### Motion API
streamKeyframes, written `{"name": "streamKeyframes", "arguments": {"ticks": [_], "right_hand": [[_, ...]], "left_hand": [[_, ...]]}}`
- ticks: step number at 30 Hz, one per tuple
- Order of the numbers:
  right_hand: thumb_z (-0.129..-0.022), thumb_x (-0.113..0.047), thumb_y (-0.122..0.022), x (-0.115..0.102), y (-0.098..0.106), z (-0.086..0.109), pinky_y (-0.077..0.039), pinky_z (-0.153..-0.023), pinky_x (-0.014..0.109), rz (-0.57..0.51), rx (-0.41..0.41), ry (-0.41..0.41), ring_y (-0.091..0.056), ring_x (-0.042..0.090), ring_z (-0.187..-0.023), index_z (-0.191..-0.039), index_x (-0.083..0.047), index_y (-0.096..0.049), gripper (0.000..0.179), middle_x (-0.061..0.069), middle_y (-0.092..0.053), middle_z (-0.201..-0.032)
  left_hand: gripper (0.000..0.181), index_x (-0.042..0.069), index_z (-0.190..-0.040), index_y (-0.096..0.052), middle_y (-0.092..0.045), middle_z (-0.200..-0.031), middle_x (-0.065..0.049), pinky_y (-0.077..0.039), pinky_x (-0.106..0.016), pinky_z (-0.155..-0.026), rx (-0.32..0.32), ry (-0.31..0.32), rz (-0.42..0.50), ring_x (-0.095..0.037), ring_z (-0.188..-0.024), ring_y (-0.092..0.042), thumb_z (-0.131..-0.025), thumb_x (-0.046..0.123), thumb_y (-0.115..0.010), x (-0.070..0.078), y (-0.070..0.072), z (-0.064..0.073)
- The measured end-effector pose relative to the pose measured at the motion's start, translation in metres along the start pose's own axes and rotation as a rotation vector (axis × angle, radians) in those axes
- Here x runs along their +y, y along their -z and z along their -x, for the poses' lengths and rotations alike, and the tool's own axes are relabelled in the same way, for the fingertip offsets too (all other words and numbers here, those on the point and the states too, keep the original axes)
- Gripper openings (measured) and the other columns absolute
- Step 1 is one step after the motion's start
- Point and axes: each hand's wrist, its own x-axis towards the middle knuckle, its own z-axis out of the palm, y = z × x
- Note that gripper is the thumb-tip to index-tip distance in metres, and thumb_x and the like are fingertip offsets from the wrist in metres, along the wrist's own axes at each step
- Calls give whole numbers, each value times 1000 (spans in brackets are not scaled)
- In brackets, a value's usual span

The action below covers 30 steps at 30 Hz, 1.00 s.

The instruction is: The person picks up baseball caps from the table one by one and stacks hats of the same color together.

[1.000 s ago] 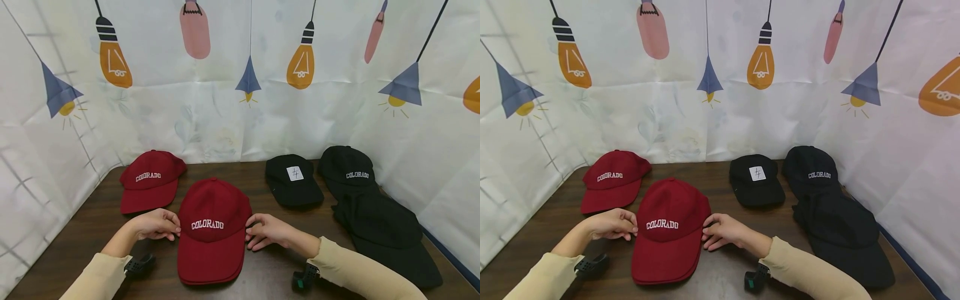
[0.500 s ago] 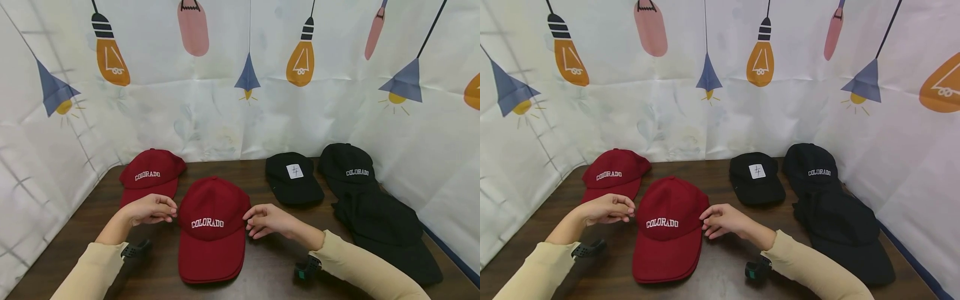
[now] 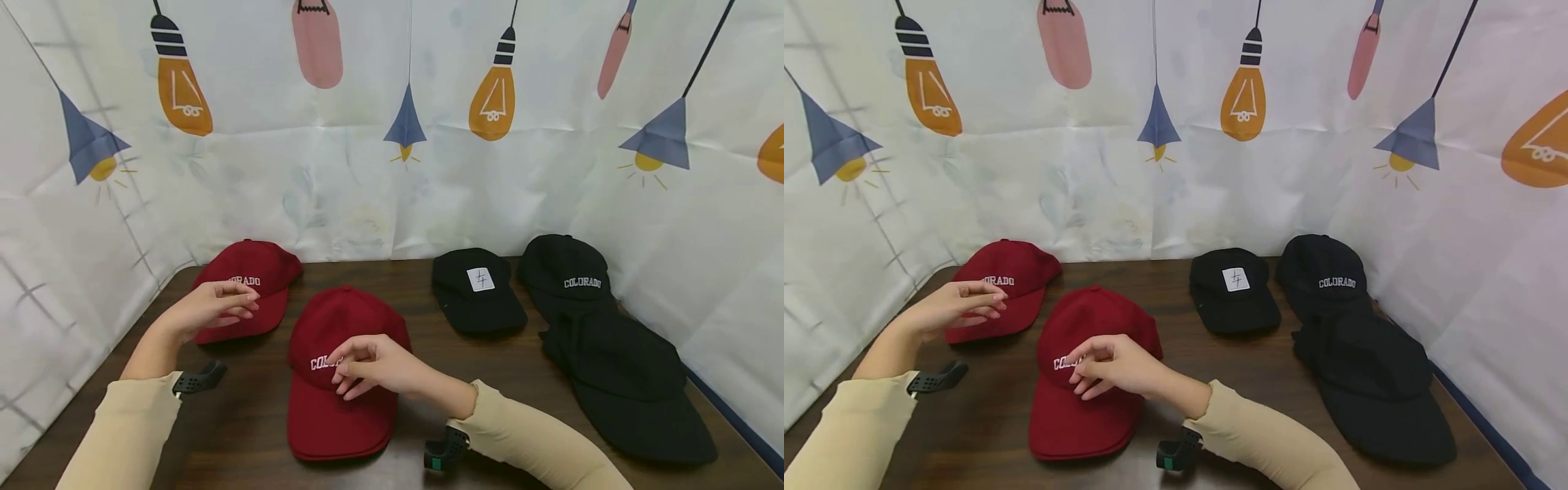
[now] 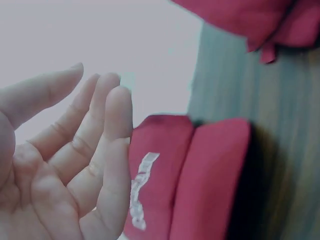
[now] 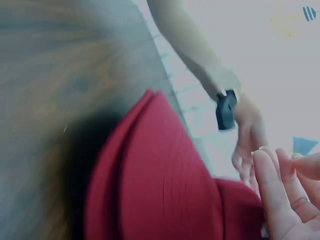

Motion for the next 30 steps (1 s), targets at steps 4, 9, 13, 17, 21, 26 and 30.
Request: {"name": "streamKeyframes", "arguments": {"ticks": [4, 9, 13, 17, 21, 26, 30], "right_hand": [[-102, 3, -57, 0, -15, -10, -61, -79, 38, -37, -29, 15, -69, 13, -79, -126, 17, -58, 28, 4, -68, -91], [-101, 3, -58, -1, -33, -24, -61, -77, 37, -77, -36, 16, -70, 14, -78, -126, 16, -59, 27, 11, -68, -93], [-101, 4, -58, -2, -47, -37, -61, -77, 37, -81, -17, 27, -70, 14, -76, -124, 13, -62, 25, 20, -69, -96], [-101, 2, -59, -4, -60, -54, -61, -77, 37, -97, 7, 6, -69, 11, -76, -125, 12, -63, 26, 10, -70, -92], [-101, 2, -60, -4, -72, -73, -61, -79, 38, -153, 52, -26, -71, 13, -77, -125, 9, -65, 26, 16, -72, -97], [-102, 0, -59, -2, -80, -91, -60, -81, 38, -229, 131, -58, -74, 29, -93, -127, 4, -67, 26, 22, -72, -113], [-103, 0, -57, 1, -83, -101, -58, -87, 40, -316, 195, -33, -70, 38, -108, -130, 3, -65, 29, 16, -72, -115]], "left_hand": [[19, 5, -118, -68, -72, -100, 5, -58, -26, -81, 61, -27, -7, -14, -90, -71, -105, 18, -60, -4, 14, 3], [17, 28, -106, -72, -72, -97, 10, -57, -23, -79, 112, -19, 20, -9, -89, -70, -106, 18, -58, -13, 31, 10], [30, 39, -100, -71, -72, -97, 13, -57, -21, -78, 124, -22, 57, -6, -89, -70, -107, 15, -55, -21, 42, 17], [36, 43, -96, -70, -71, -96, 18, -56, -19, -77, 139, 0, 75, -2, -88, -70, -108, 15, -51, -30, 52, 22], [34, 43, -96, -68, -70, -96, 20, -56, -19, -76, 158, 27, 66, 0, -87, -69, -109, 17, -50, -39, 59, 26], [23, 24, -112, -72, -70, -96, 18, -57, -20, -76, 193, 61, 64, 0, -85, -69, -109, 19, -50, -51, 64, 26], [29, 5, -123, -68, -70, -96, 19, -57, -20, -76, 226, 97, 62, 2, -84, -68, -109, 22, -50, -61, 64, 27]]}}
